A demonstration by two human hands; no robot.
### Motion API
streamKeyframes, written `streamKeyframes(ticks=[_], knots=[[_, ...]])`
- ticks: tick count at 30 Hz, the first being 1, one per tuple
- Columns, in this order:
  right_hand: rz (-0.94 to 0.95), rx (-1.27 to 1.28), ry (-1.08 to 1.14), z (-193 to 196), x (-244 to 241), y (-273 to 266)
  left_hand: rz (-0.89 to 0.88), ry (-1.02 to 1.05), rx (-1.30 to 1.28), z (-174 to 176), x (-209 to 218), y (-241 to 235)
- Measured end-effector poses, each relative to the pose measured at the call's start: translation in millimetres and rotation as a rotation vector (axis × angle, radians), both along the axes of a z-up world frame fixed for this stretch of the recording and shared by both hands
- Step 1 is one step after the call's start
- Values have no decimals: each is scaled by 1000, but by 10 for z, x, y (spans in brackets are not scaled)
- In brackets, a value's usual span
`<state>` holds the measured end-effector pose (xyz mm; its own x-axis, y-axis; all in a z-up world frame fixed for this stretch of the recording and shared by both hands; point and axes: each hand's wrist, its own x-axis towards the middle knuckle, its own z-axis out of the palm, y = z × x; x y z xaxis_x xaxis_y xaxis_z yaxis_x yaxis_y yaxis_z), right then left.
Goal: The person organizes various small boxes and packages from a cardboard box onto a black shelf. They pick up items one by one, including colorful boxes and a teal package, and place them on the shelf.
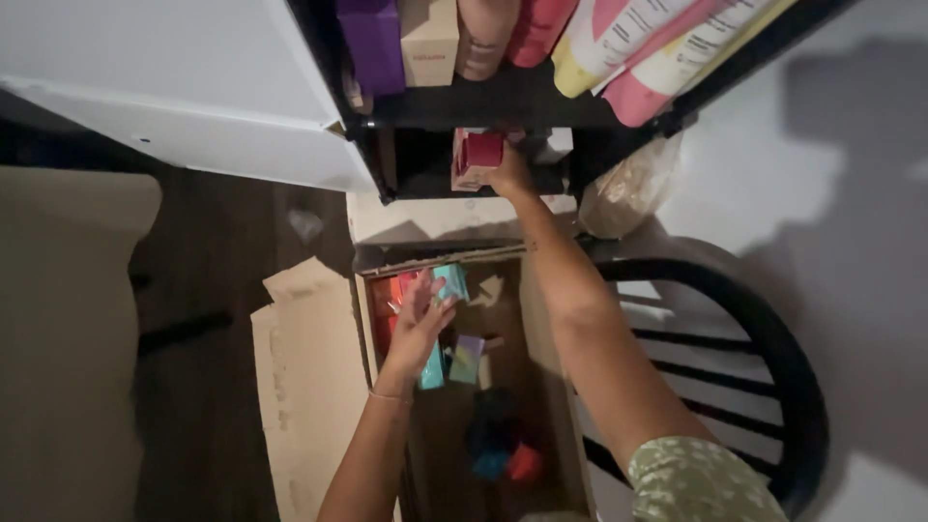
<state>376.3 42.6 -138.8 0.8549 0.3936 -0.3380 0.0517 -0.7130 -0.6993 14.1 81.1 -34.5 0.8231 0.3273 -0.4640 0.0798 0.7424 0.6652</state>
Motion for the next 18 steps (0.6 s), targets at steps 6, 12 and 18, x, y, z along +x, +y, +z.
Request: streamKeyframes(ticks=[6,12,18], knots=[[-28,-64,-177,-27,2,127,-16,41,67,-498,-21,21],[-156,26,-545,-140,-315,20,2,-40,399,-912,-3,-85],[342,141,-867,1095,-1646,-439,-211,101,1125,-242,44,-149]])
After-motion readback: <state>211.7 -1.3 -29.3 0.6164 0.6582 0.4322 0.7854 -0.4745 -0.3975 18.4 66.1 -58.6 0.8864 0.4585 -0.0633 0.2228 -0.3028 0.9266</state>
